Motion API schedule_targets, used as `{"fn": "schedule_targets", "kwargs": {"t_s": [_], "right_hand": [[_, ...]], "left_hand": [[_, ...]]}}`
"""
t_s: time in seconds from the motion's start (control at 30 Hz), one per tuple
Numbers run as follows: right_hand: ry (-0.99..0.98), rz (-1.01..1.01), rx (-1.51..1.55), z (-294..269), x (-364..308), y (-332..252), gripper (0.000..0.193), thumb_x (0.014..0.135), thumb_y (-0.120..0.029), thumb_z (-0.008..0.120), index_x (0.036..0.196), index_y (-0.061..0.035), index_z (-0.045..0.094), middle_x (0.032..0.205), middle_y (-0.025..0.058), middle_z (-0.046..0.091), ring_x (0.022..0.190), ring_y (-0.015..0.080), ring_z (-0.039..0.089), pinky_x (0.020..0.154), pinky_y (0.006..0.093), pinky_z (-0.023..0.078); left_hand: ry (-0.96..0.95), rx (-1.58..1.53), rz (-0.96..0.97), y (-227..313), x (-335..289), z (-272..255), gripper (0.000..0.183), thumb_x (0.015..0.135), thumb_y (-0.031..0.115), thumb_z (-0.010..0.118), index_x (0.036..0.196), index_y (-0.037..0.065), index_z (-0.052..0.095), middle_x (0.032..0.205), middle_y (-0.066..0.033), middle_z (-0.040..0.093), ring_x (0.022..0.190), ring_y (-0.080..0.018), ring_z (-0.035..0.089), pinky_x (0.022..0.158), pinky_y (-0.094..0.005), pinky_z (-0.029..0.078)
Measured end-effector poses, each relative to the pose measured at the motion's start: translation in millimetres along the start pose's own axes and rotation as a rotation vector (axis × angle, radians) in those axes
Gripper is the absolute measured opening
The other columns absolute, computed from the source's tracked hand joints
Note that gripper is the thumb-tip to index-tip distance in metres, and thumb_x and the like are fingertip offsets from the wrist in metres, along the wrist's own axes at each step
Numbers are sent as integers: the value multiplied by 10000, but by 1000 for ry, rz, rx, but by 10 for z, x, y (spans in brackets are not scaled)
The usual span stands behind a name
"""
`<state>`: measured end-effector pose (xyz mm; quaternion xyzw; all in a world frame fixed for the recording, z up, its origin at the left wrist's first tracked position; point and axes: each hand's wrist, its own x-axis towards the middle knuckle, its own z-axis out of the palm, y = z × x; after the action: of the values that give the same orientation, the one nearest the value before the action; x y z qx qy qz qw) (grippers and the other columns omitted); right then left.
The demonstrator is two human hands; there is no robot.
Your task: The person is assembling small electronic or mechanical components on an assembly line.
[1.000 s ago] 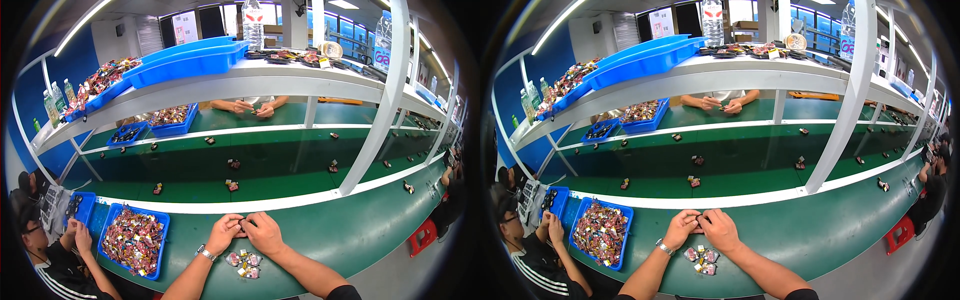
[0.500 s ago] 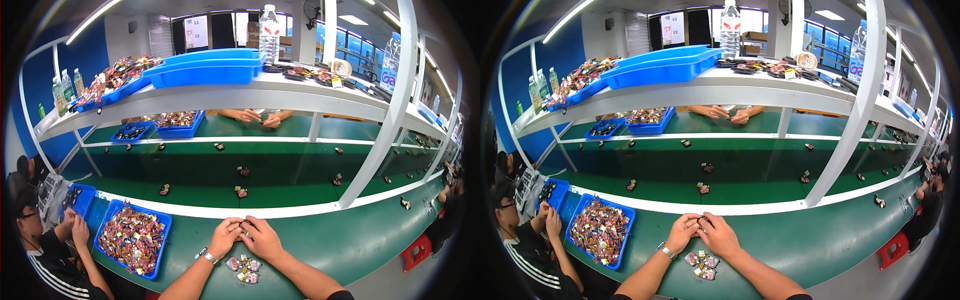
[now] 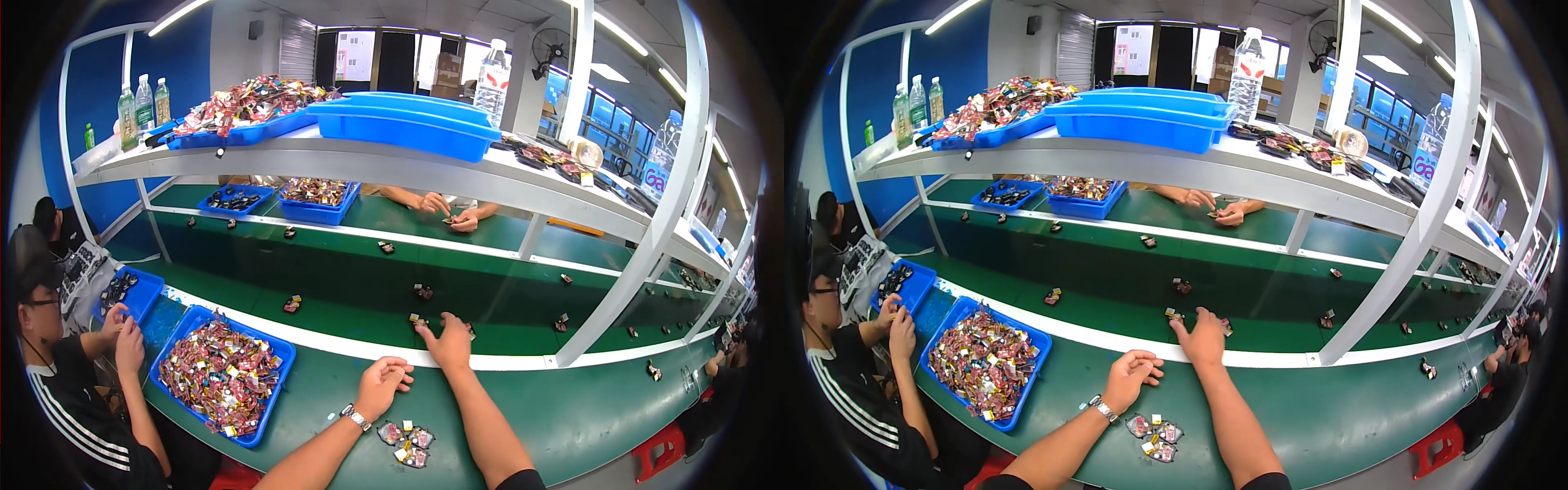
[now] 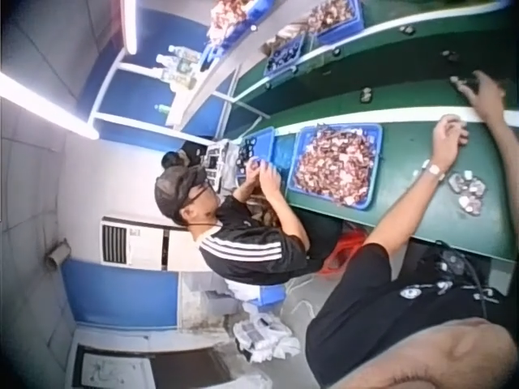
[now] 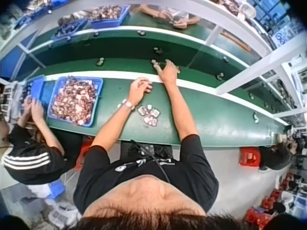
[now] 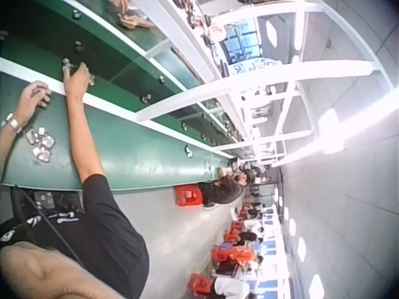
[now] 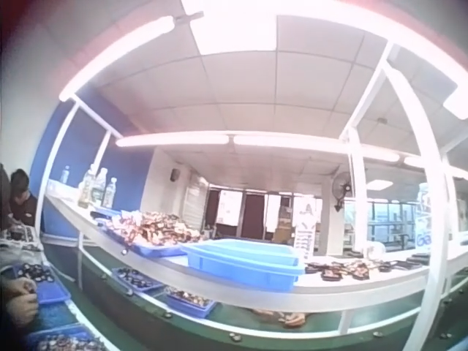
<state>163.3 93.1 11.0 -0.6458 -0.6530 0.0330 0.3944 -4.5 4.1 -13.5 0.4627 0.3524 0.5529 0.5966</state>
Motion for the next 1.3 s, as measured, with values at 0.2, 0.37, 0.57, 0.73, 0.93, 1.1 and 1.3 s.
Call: {"fn": "schedule_targets", "kwargs": {"t_s": [0.2,0.37,0.57,0.73,0.93,1.1,1.3], "right_hand": [[-48,-10,46,211,-59,111,507,750,-218,790,1149,1,567,1069,166,646,940,321,605,860,427,489],[-286,-205,453,-528,-577,137,515,754,-149,770,1217,-51,567,1167,124,642,1074,295,595,973,394,456],[-572,-343,499,-998,-744,40,509,781,-45,719,1264,-57,558,1244,113,611,1185,292,549,1031,379,433],[-354,-524,429,-927,-779,-25,407,775,-30,702,1174,-75,635,1223,108,601,1140,305,562,971,387,479],[-264,-612,276,-868,-845,-47,262,762,-92,722,1018,-78,665,1195,111,575,1142,312,543,948,405,474],[-293,-673,281,-929,-787,-57,219,745,-90,749,945,-82,661,1217,122,570,1117,322,555,925,418,481],[-326,-649,236,-875,-780,-19,208,755,-97,742,950,-94,670,1267,118,554,1161,325,538,963,425,468]], "left_hand": [[-6,0,-29,-13,-19,-12,170,981,81,514,1107,-27,553,1029,-148,666,802,-156,640,666,-267,544],[-29,-11,-169,76,8,-151,310,1041,235,421,1157,-22,551,1008,-131,667,791,-157,640,664,-272,533],[-443,120,-382,217,-4,-71,362,1031,211,470,1271,-56,522,1019,-108,651,828,-152,646,741,-271,539],[-333,-7,-372,260,-51,-13,383,1008,142,497,1353,-23,477,1068,-127,649,927,-186,675,784,-271,556],[-333,-57,-349,214,-78,-31,381,1000,115,498,1360,17,424,1138,-146,627,988,-229,670,868,-330,576],[-355,-4,-341,256,-77,33,346,1011,100,467,1344,12,436,1167,-148,617,1023,-226,655,902,-340,571],[-310,39,-333,217,-70,2,288,999,79,476,1275,0,497,1212,-142,586,1068,-238,636,929,-378,567]]}}
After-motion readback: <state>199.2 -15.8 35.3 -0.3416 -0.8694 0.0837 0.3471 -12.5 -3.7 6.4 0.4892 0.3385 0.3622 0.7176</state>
